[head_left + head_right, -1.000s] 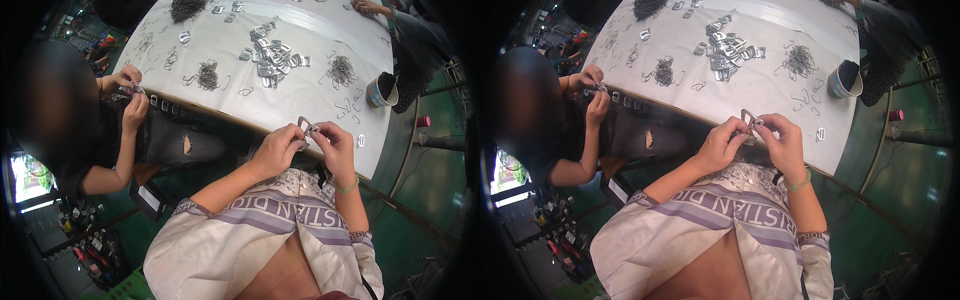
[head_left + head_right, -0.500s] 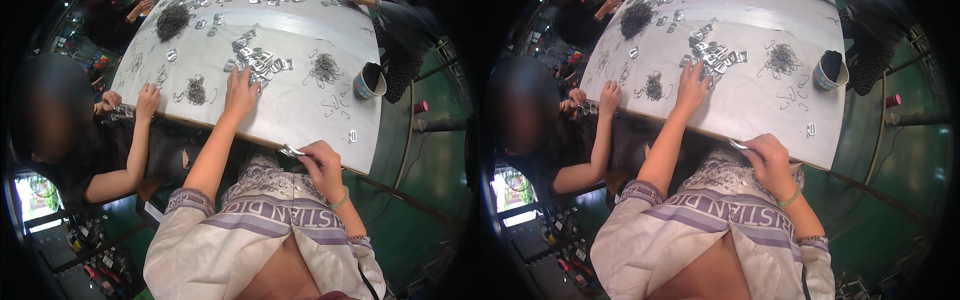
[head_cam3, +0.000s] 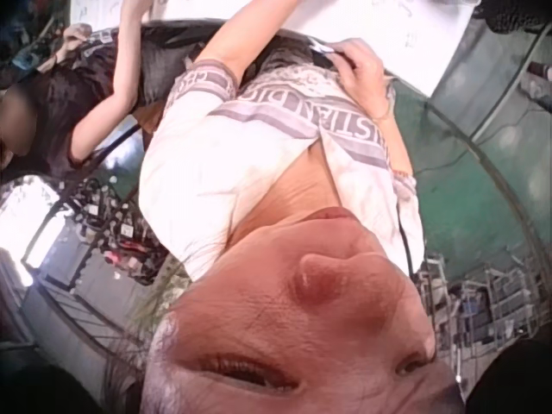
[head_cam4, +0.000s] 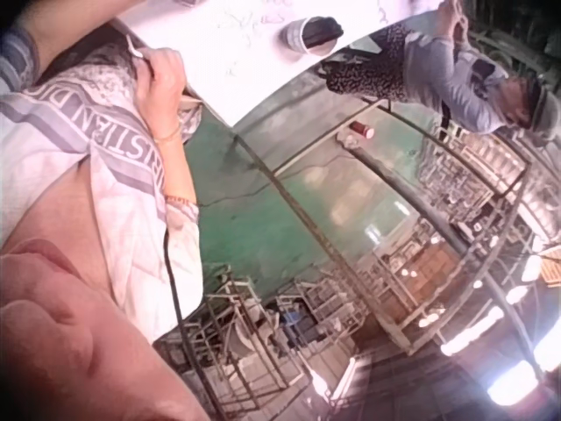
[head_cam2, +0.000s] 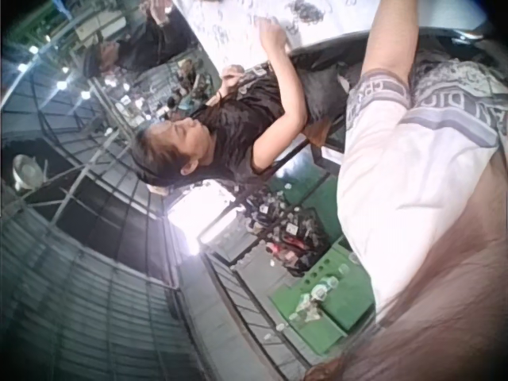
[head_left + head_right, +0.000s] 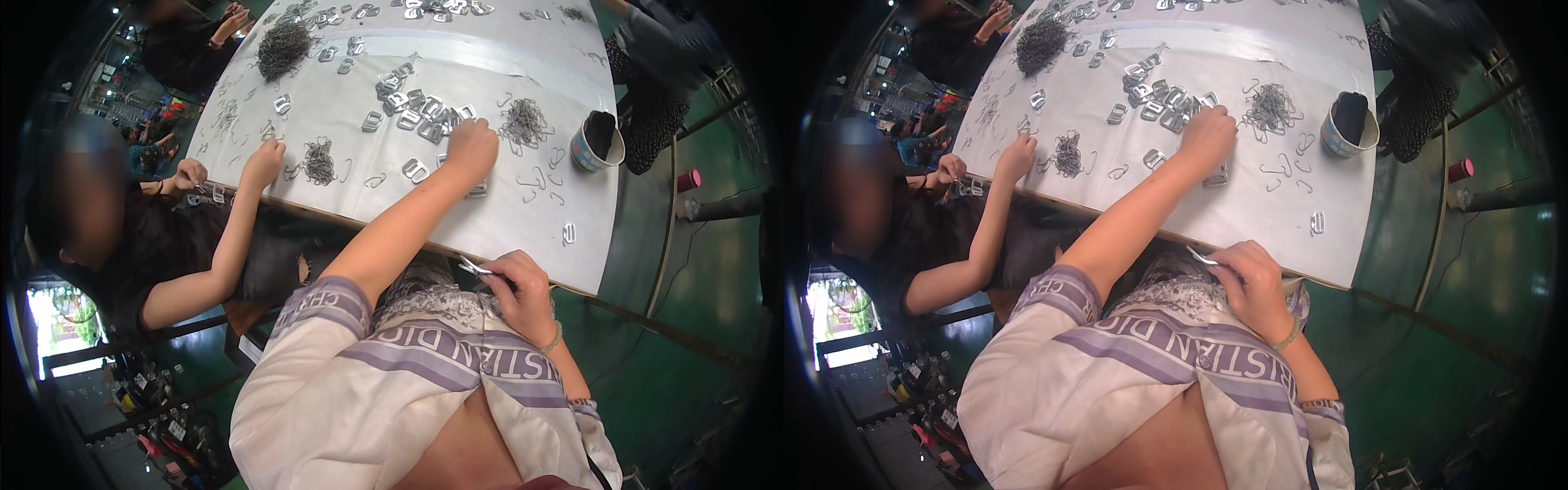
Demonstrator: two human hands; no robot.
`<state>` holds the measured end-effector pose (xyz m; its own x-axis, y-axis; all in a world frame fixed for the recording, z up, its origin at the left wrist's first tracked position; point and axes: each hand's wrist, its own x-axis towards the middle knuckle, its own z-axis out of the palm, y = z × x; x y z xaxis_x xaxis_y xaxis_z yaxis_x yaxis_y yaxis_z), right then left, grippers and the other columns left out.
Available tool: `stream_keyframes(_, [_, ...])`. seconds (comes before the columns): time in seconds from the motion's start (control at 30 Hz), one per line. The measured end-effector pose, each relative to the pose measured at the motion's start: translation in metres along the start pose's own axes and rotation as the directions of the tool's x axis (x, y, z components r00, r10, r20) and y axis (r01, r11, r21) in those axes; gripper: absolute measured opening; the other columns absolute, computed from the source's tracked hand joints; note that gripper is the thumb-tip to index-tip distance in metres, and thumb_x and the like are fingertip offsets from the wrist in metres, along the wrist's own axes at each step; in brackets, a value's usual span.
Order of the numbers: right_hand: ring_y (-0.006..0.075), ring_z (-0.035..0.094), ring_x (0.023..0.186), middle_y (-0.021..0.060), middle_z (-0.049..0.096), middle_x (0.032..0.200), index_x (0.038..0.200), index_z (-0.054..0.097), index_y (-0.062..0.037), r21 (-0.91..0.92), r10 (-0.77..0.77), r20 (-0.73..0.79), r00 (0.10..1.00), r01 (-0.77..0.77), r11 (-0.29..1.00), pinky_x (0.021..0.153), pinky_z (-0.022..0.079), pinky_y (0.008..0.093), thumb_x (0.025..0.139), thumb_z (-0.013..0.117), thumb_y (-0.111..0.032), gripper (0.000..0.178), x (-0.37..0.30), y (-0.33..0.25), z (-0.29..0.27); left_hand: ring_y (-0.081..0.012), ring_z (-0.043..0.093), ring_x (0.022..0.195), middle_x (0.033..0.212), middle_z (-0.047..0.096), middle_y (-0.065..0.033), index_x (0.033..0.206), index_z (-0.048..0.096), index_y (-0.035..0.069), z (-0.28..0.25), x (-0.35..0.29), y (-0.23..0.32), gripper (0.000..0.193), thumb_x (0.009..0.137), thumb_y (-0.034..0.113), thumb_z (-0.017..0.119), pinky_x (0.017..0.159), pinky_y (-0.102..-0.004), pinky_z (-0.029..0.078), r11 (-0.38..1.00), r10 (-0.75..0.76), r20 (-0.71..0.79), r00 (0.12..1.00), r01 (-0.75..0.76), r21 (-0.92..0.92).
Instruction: The person assembles small metal parts by hand at a table. They pick up a metal buckle and a wire, insert the wire through the buckle, and place the assembled unit on the table. This process is repeated continuously with other parts.
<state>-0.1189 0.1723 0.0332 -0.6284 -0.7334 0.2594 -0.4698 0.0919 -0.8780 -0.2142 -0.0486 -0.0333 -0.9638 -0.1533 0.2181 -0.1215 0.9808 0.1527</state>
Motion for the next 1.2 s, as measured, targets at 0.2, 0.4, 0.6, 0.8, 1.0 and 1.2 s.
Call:
stream_keyframes(0.2, [0.0284,0.057,0.069,0.0128,0.061,0.074,0.087,0.067,0.0002,-0.003,0.025,-0.024,0.999,-0.025,1.000,0.062,0.045,0.0353,0.071,0.069,0.007,0.017,-0.001,0.000,-0.003,-0.0283,0.069,0.084,0.087,0.070,-0.0134,0.082,0.072,0.006,-0.018,0.028,0.024,0.011,0.079,0.007,0.061,0.071,-0.0379,0.055,0.995,-0.018,0.246,0.969,-0.008,0.104])
stream_keyframes(0.4, [0.0277,0.058,0.068,0.0132,0.061,0.074,0.087,0.066,0.0015,0.030,0.104,-0.056,0.993,-0.102,0.994,0.062,0.046,0.0339,0.074,0.068,0.007,0.014,-0.003,0.005,0.002,-0.0240,0.069,0.080,0.085,0.071,-0.0125,0.081,0.071,0.004,-0.021,0.018,-0.011,0.010,0.080,0.010,0.062,0.069,-0.0347,0.054,0.978,-0.071,0.145,0.987,0.098,-0.186])
stream_keyframes(0.6, [0.0153,0.059,0.062,0.0100,0.063,0.075,0.090,0.066,0.0039,0.132,0.193,-0.153,0.969,-0.174,0.976,0.058,0.046,0.0265,0.082,0.065,0.004,0.008,-0.002,0.014,0.011,-0.0093,0.056,0.068,0.076,0.063,-0.0036,0.088,0.064,0.000,-0.070,-0.077,-0.006,0.015,0.085,0.015,0.065,0.064,-0.0250,0.046,0.176,-0.045,0.220,0.974,0.225,-0.958])
stream_keyframes(0.8, [0.0123,0.059,0.064,0.0085,0.063,0.076,0.091,0.067,0.0045,0.203,0.267,-0.159,0.950,-0.233,0.951,0.060,0.048,0.0244,0.084,0.067,0.000,0.009,0.003,0.008,0.023,-0.0151,0.053,0.097,0.098,0.056,-0.0058,0.090,0.057,0.003,-0.105,-0.151,0.018,0.008,0.087,0.008,0.062,0.088,-0.0304,0.040,0.363,-0.024,0.074,0.997,0.078,-0.928])
stream_keyframes(1.0, [0.0122,0.061,0.067,0.0085,0.065,0.078,0.091,0.067,0.0051,0.254,0.328,-0.171,0.929,-0.280,0.926,0.062,0.048,0.0241,0.085,0.066,0.001,0.008,-0.001,0.009,0.029,-0.0160,0.053,0.099,0.103,0.057,-0.0085,0.089,0.057,0.003,-0.093,-0.163,0.029,0.007,0.087,0.006,0.062,0.089,-0.0295,0.041,0.378,-0.176,0.005,0.984,0.072,-0.923])
stream_keyframes(1.2, [0.0136,0.062,0.067,0.0088,0.065,0.077,0.090,0.067,0.0047,0.161,0.289,-0.170,0.942,-0.263,0.951,0.062,0.048,0.0250,0.082,0.067,0.002,0.008,0.000,0.006,0.028,-0.0112,0.055,0.087,0.097,0.058,-0.0056,0.096,0.055,0.001,-0.098,-0.165,0.039,0.007,0.093,0.007,0.055,0.078,-0.0258,0.045,0.079,-0.189,0.246,0.951,0.264,-0.961])
